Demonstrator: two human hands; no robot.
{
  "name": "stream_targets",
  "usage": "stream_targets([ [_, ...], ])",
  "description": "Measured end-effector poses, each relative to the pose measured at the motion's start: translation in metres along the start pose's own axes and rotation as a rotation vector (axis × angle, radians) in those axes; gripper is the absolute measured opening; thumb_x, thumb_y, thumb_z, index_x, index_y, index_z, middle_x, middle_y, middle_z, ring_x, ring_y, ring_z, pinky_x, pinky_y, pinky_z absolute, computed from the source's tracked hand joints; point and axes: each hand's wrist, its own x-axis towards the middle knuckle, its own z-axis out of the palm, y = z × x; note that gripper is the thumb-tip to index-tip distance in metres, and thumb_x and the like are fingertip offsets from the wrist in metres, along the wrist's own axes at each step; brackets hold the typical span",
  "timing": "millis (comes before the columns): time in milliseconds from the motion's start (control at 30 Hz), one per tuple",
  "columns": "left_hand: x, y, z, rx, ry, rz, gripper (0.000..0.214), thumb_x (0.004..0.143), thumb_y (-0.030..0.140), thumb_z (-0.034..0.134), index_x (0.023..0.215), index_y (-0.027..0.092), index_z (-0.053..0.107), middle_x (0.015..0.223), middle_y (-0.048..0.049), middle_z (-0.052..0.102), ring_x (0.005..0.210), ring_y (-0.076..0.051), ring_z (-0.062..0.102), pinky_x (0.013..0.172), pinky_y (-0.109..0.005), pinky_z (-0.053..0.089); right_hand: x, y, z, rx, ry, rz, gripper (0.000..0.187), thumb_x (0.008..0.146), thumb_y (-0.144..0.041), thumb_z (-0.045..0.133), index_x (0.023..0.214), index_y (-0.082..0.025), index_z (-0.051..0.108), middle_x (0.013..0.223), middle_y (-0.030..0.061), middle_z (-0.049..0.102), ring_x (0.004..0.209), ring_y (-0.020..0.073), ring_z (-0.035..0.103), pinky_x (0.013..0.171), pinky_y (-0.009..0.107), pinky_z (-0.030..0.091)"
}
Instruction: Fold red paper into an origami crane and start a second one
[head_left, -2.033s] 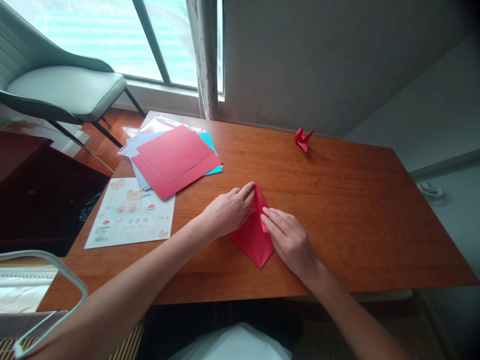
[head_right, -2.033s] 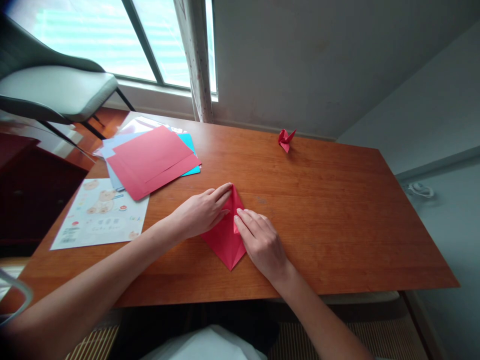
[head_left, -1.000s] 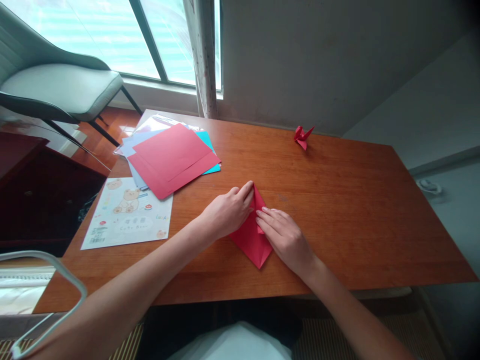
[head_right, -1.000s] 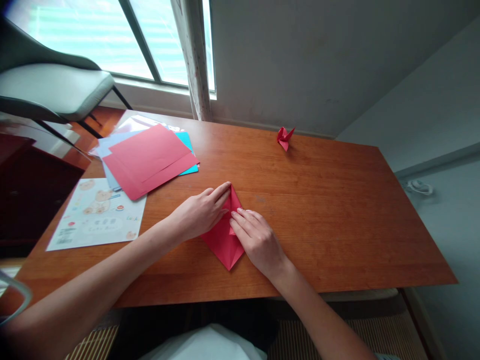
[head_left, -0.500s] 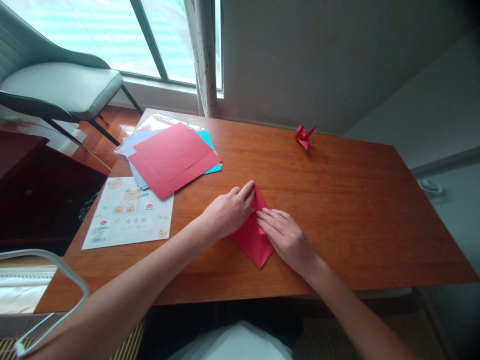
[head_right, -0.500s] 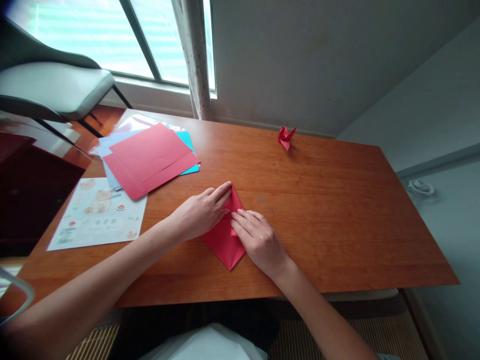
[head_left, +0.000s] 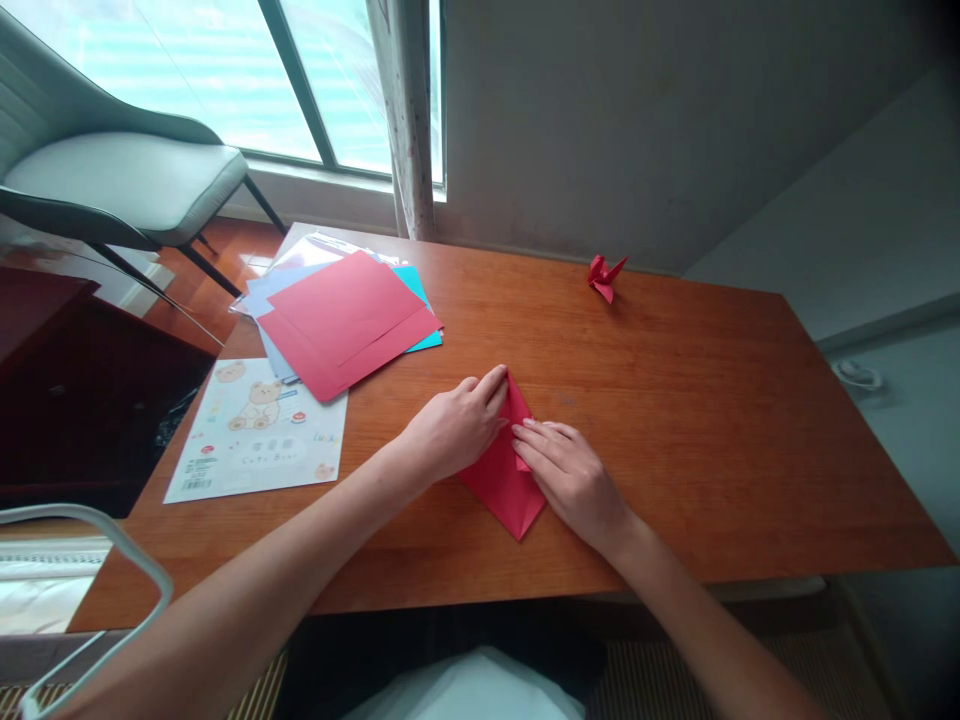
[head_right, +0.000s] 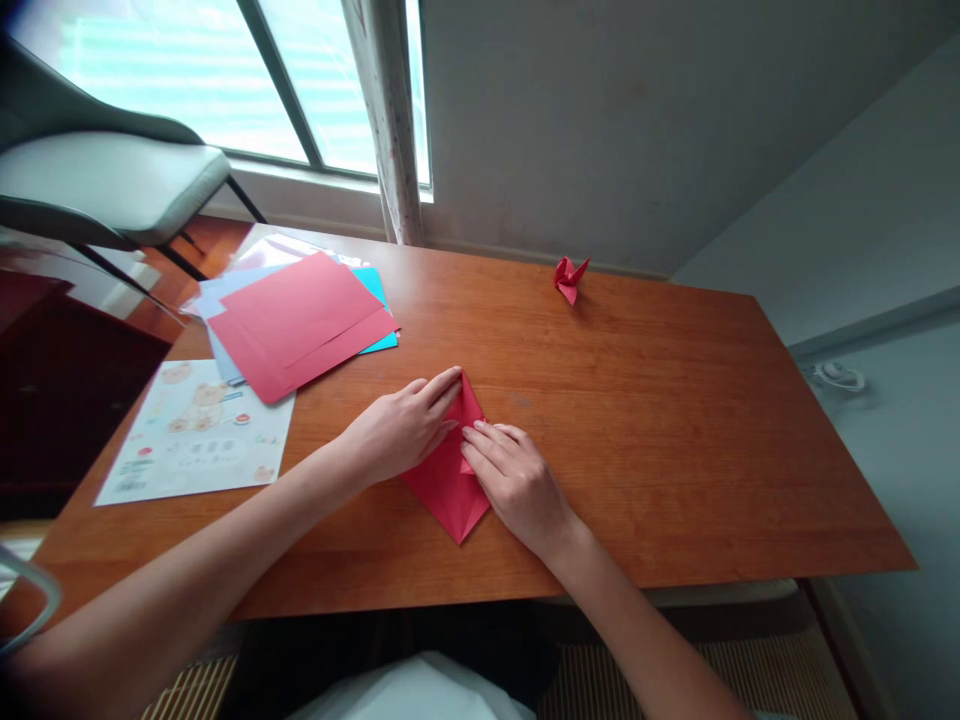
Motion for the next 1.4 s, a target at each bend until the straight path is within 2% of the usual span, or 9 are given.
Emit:
stream_targets([
  [100,-0.002,0.006,-0.006,-0.017,-0.03,-0.091,0.043,0.104,0.022,0.034,0.124,0.006,0.067,0.149,-0.0212,0.051,0.128,-0.027,0.056,0.093,-0.035,0.053,0.0,-0.001,0.001,0.004,0.002,0.008,0.03,0.098,-0.006,0.052,0.123,-0.012,0.067,0.131,0.0124,0.069,0.127,0.0254,0.062,0.104,0.046,0.053],
  [167,-0.006,0.011,-0.01,-0.031,-0.053,-0.166,0.043,0.102,0.018,0.035,0.135,0.004,0.059,0.153,-0.0223,0.047,0.115,-0.024,0.062,0.086,-0.032,0.056,0.0,-0.001,0.002,0.005,0.01,0.009,0.03,0.099,-0.006,0.052,0.124,-0.012,0.067,0.131,0.0122,0.069,0.127,0.025,0.062,0.103,0.045,0.053],
  [233,-0.009,0.016,-0.013,-0.032,-0.061,-0.178,0.048,0.099,0.013,0.038,0.145,0.004,0.049,0.157,-0.0211,0.042,0.106,-0.023,0.064,0.081,-0.032,0.057,0.0,-0.001,0.003,0.001,0.023,0.007,0.031,0.098,-0.006,0.052,0.125,-0.013,0.066,0.13,0.0117,0.07,0.126,0.0244,0.062,0.103,0.045,0.053],
  [333,-0.014,0.021,-0.014,-0.06,-0.039,-0.143,0.053,0.099,0.017,0.039,0.151,0.01,0.042,0.162,-0.0157,0.035,0.109,-0.023,0.061,0.077,-0.033,0.058,-0.001,0.0,0.004,-0.002,0.042,0.006,0.033,0.098,-0.006,0.051,0.127,-0.014,0.066,0.129,0.0112,0.071,0.125,0.0241,0.064,0.102,0.045,0.054],
  [467,-0.014,0.022,-0.01,-0.049,-0.037,-0.177,0.051,0.098,0.02,0.042,0.148,0.012,0.046,0.165,-0.0122,0.031,0.104,-0.024,0.059,0.073,-0.034,0.055,-0.001,0.001,0.005,0.01,0.03,0.017,0.033,0.098,-0.007,0.052,0.126,-0.014,0.067,0.129,0.0122,0.07,0.125,0.0242,0.063,0.104,0.046,0.053],
  [700,-0.01,0.02,-0.004,-0.063,-0.027,-0.186,0.049,0.101,0.029,0.04,0.147,0.013,0.048,0.161,-0.0139,0.037,0.1,-0.025,0.057,0.072,-0.035,0.052,-0.001,0.0,0.005,0.022,0.031,0.031,0.032,0.098,-0.008,0.051,0.124,-0.016,0.068,0.127,0.0118,0.072,0.125,0.0238,0.064,0.103,0.046,0.054],
  [1400,-0.009,0.018,-0.002,-0.055,-0.04,-0.165,0.054,0.103,0.03,0.035,0.152,0.009,0.04,0.164,-0.015,0.031,0.101,-0.026,0.056,0.075,-0.036,0.052,-0.001,0.0,0.005,0.017,0.026,0.029,0.033,0.098,-0.007,0.051,0.126,-0.015,0.067,0.128,0.0116,0.071,0.126,0.0238,0.063,0.106,0.045,0.053],
])
